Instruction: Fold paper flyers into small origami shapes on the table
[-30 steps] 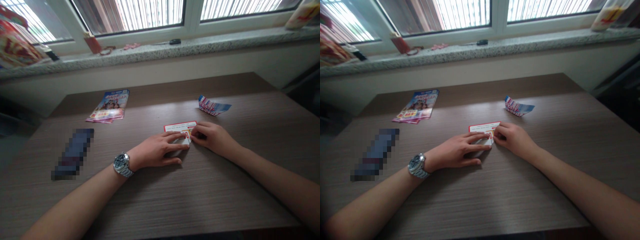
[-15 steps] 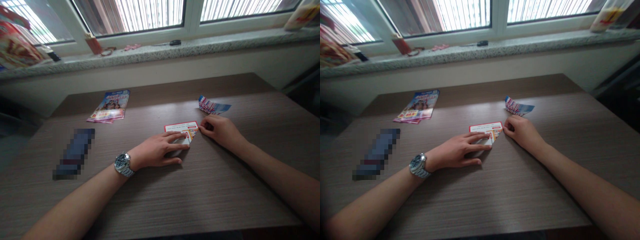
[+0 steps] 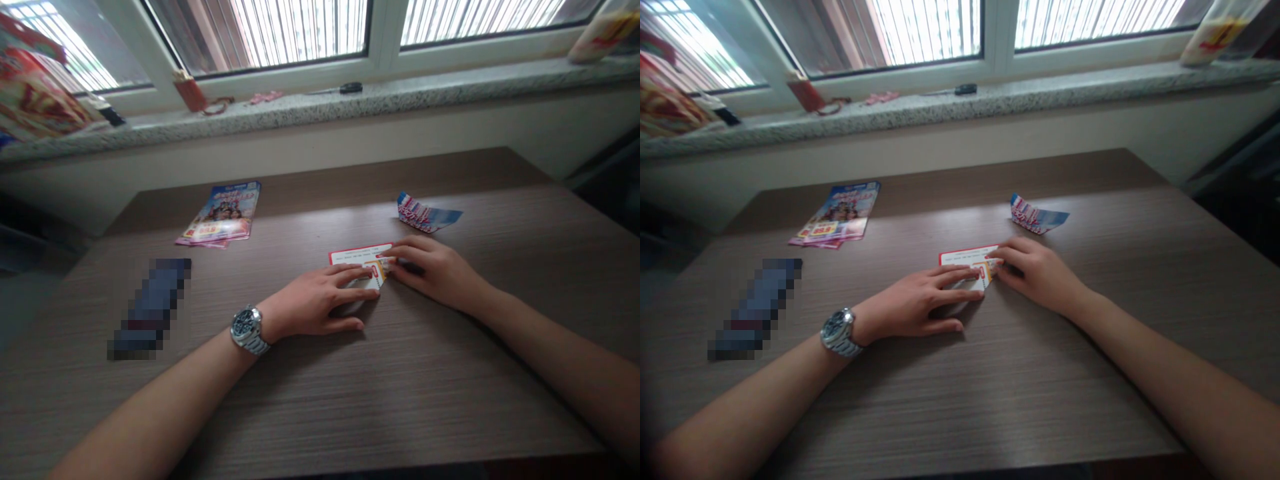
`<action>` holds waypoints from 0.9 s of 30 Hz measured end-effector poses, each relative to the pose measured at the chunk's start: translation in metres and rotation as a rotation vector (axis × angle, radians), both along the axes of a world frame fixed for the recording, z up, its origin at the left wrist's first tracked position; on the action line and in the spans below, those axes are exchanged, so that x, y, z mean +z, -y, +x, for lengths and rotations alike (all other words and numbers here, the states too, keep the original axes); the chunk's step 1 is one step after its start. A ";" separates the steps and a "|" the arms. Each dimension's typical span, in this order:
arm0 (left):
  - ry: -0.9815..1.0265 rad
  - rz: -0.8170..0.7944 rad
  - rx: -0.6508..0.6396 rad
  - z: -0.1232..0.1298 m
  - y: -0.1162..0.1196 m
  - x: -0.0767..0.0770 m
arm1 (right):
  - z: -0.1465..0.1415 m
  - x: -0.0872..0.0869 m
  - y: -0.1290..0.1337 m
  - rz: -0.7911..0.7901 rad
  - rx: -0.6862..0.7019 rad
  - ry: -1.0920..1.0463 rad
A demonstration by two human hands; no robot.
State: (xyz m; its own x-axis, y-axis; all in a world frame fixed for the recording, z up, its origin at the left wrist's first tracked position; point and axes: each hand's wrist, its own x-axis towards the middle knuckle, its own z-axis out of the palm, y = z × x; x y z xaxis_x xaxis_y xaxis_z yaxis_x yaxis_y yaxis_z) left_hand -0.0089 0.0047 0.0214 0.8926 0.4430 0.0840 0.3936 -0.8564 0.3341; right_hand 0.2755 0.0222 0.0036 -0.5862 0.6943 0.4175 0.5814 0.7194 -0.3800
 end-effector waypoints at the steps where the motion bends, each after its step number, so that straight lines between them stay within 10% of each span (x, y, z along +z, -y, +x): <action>1: 0.001 0.004 -0.002 0.000 0.000 0.000 | -0.001 -0.001 0.001 -0.003 0.067 0.002; 27: 0.020 0.109 -0.036 0.001 -0.002 -0.007 | 0.004 -0.014 0.003 -0.135 0.252 0.060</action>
State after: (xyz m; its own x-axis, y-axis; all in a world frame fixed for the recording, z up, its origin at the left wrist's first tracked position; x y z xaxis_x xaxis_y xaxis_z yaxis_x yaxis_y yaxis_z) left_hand -0.0078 0.0072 0.0142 0.9053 0.3981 0.1482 0.3563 -0.9015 0.2455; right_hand 0.2795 0.0188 -0.0105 -0.7685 0.5704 0.2901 0.4149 0.7893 -0.4527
